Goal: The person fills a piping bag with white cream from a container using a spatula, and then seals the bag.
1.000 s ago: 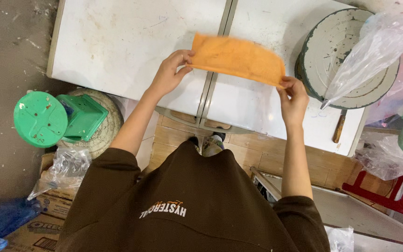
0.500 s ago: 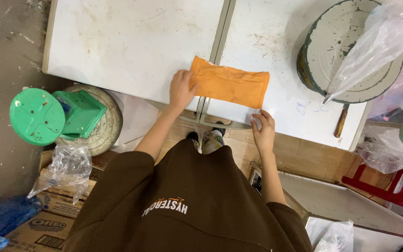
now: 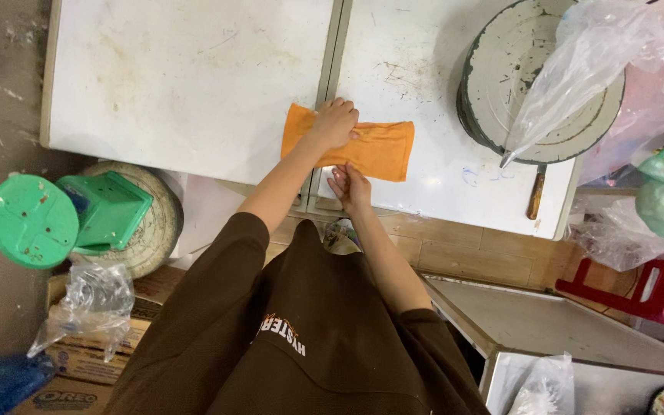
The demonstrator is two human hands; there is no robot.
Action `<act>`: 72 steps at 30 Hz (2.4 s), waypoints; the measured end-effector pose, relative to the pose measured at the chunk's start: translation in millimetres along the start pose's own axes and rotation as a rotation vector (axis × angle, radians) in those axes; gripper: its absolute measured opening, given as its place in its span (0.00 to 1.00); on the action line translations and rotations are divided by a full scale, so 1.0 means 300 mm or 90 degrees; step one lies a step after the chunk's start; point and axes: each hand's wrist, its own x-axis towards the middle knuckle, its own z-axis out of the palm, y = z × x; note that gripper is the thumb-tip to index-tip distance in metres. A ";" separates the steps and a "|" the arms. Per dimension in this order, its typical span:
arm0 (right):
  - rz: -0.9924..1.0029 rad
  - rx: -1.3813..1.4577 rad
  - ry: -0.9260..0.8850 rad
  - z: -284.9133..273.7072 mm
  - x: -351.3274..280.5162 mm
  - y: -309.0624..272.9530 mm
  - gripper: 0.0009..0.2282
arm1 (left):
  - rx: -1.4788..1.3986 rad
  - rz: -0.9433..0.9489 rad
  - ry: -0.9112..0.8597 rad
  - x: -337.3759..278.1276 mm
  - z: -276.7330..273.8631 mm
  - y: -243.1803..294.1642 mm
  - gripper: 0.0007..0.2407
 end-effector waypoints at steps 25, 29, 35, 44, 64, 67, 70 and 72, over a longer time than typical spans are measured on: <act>-0.472 0.155 0.134 -0.277 -1.020 0.012 0.18 | -0.326 0.473 -0.097 -0.531 -0.479 0.948 0.08; -0.542 0.308 0.127 -0.360 -1.021 0.091 0.20 | -0.261 0.707 -0.202 -0.732 -0.420 1.047 0.13; -0.631 0.422 0.131 -0.576 -1.057 0.188 0.25 | 0.079 0.525 0.023 -0.769 -0.217 1.239 0.24; -0.629 0.565 0.254 -1.119 -1.197 0.266 0.28 | 0.394 0.869 -0.103 -0.967 0.109 1.657 0.41; -0.671 0.479 0.032 -1.289 -1.792 0.156 0.32 | -0.201 0.840 -0.104 -0.926 0.280 2.172 0.46; -0.835 0.426 0.143 -1.244 -1.736 0.116 0.38 | -0.274 0.787 -0.234 -1.030 0.256 2.099 0.49; -0.870 0.633 -0.165 -1.180 -1.712 0.091 0.41 | -0.349 0.781 -0.204 -1.109 0.167 2.060 0.54; -0.869 0.501 0.005 -1.152 -1.699 0.074 0.42 | -0.223 0.765 -0.184 -1.082 0.125 2.076 0.53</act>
